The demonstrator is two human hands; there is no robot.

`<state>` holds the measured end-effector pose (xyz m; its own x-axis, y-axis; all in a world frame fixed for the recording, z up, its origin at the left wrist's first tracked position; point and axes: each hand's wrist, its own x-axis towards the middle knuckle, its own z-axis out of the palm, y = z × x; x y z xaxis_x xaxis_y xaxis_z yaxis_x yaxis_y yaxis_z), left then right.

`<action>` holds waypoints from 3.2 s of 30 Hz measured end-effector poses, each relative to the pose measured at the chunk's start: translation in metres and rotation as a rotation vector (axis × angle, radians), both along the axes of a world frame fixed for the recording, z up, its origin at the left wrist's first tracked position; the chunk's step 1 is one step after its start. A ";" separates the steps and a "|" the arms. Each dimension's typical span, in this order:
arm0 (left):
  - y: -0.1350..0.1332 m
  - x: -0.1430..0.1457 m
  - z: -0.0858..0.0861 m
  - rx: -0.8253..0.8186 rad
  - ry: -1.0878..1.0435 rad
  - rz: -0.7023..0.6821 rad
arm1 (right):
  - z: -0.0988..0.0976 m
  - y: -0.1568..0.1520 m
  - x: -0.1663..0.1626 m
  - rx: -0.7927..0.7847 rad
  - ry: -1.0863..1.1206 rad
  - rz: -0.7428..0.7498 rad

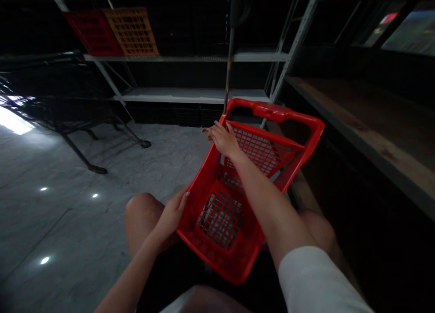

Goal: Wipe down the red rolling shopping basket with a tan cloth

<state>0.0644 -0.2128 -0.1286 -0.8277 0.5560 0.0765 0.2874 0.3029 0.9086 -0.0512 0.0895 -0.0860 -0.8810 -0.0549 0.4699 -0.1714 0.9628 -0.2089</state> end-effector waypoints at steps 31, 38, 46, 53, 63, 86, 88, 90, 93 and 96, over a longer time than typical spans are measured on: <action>0.116 -0.053 -0.010 0.100 0.353 -0.078 | -0.034 -0.044 0.106 -1.247 -0.380 0.145; 0.109 -0.071 0.022 -0.088 0.199 -0.009 | 0.012 0.038 0.065 -0.622 -0.276 0.109; 0.059 0.008 0.006 -0.128 0.296 0.043 | -0.038 0.092 0.012 -0.064 -0.026 -0.028; 0.170 -0.067 0.032 -0.384 0.286 -0.062 | -0.046 0.076 0.007 -0.038 -0.032 -0.087; 0.184 -0.072 0.025 -0.362 0.373 -0.049 | -0.061 0.096 0.004 -0.093 0.044 -0.053; 0.158 -0.056 0.057 -0.692 0.379 -0.023 | -0.035 0.054 0.007 -0.074 -0.137 -0.096; 0.166 -0.062 0.054 -0.662 0.371 -0.010 | -0.036 0.059 0.006 -0.067 -0.131 -0.124; 0.166 -0.059 0.050 -0.627 0.358 0.027 | -0.038 0.067 0.004 -0.083 -0.106 -0.127; 0.149 -0.042 0.038 -0.571 0.355 0.073 | -0.040 0.076 0.002 -0.095 -0.086 -0.125; 0.120 -0.022 0.024 -0.482 0.365 0.099 | -0.039 0.080 0.001 -0.076 -0.095 -0.130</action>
<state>0.0425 -0.0928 -0.1046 -0.8450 0.5202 0.1236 0.5036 0.6965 0.5112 -0.0498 0.1693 -0.1250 -0.9189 0.0952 0.3828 -0.0222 0.9564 -0.2912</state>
